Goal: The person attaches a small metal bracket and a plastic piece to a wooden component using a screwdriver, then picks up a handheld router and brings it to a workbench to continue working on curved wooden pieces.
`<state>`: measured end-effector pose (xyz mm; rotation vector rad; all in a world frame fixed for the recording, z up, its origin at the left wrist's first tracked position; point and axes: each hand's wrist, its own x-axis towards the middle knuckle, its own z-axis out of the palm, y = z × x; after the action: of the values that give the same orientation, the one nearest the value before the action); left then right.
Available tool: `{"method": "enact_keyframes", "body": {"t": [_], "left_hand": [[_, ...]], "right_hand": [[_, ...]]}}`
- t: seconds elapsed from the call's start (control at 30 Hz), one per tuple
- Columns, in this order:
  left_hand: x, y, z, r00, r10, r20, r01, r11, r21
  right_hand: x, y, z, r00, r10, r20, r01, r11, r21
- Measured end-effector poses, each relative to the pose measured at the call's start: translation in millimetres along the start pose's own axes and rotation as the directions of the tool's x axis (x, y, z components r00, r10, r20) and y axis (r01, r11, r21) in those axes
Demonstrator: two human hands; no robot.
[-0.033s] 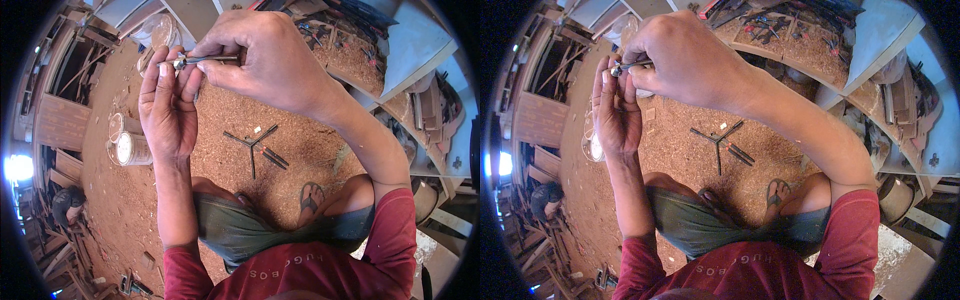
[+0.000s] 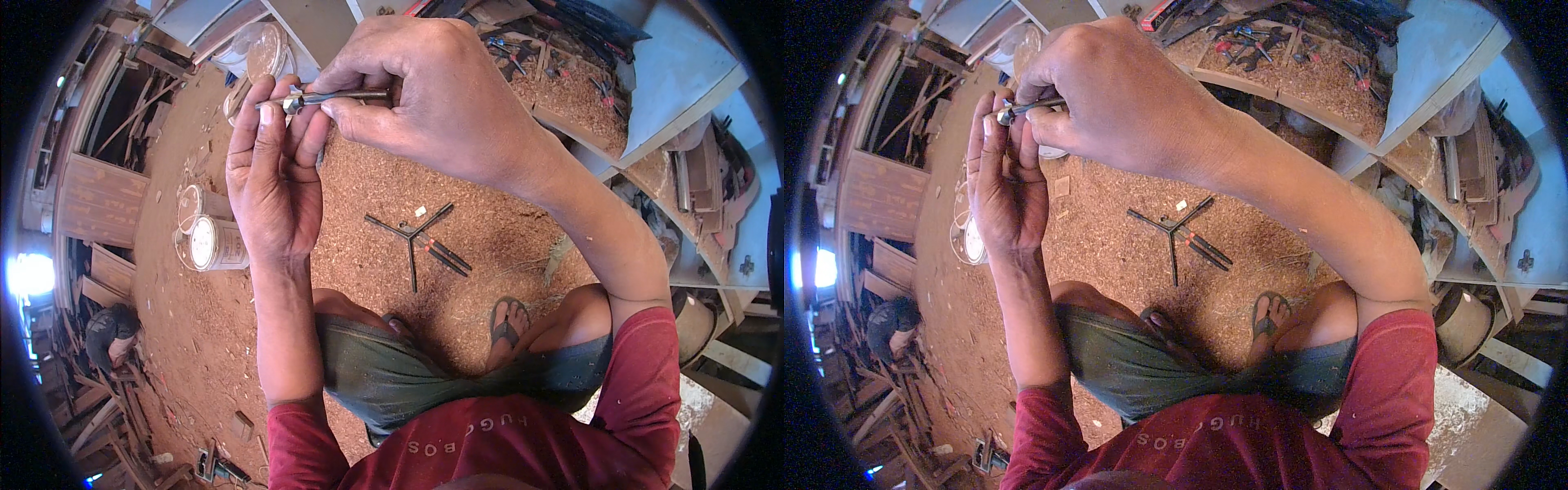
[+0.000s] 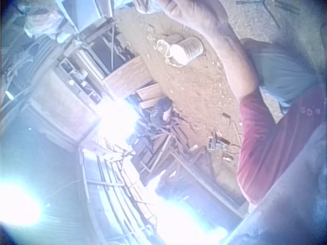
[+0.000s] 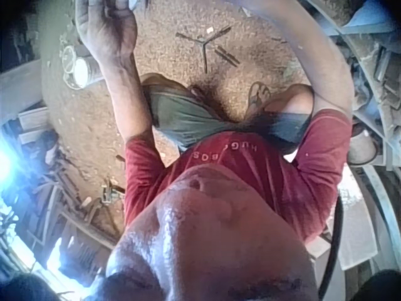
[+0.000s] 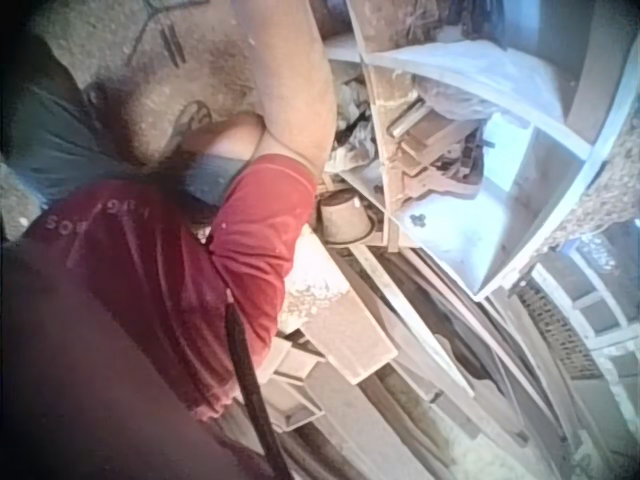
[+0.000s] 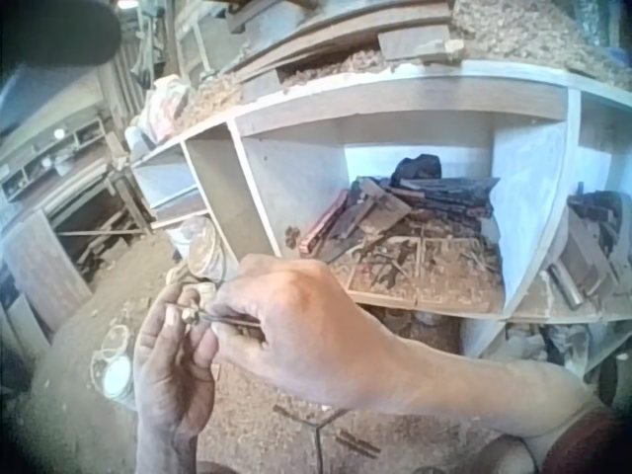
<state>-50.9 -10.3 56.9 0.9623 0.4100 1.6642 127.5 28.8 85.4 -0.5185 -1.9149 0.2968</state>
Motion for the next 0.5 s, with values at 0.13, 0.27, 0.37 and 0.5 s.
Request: {"method": "enact_keyframes", "body": {"t": [0.13, 0.27, 0.37, 0.5], "left_hand": [[0.2, 0.4, -1.8, 1.000, -0.005, 0.020, 0.004, 1.000, 0.028], [0.4, -0.1, -6.2, 0.997, -0.021, 0.076, 0.016, 0.997, 0.073], [1.3, -1.3, -6.9, 0.997, -0.026, 0.077, 0.022, 0.998, 0.063], [1.3, -0.3, -9.7, 0.991, -0.029, 0.129, 0.027, 0.999, 0.018]], "right_hand": [[0.3, -0.2, 0.1, 1.000, 0.006, -0.002, -0.006, 1.000, 0.005], [0.7, -0.4, -1.8, 1.000, 0.009, 0.002, -0.009, 1.000, 0.009], [-0.2, 1.9, -0.7, 1.000, -0.012, -0.004, 0.012, 1.000, -0.002], [-0.2, 0.3, -1.1, 1.000, 0.004, 0.016, -0.004, 1.000, 0.001]]}}
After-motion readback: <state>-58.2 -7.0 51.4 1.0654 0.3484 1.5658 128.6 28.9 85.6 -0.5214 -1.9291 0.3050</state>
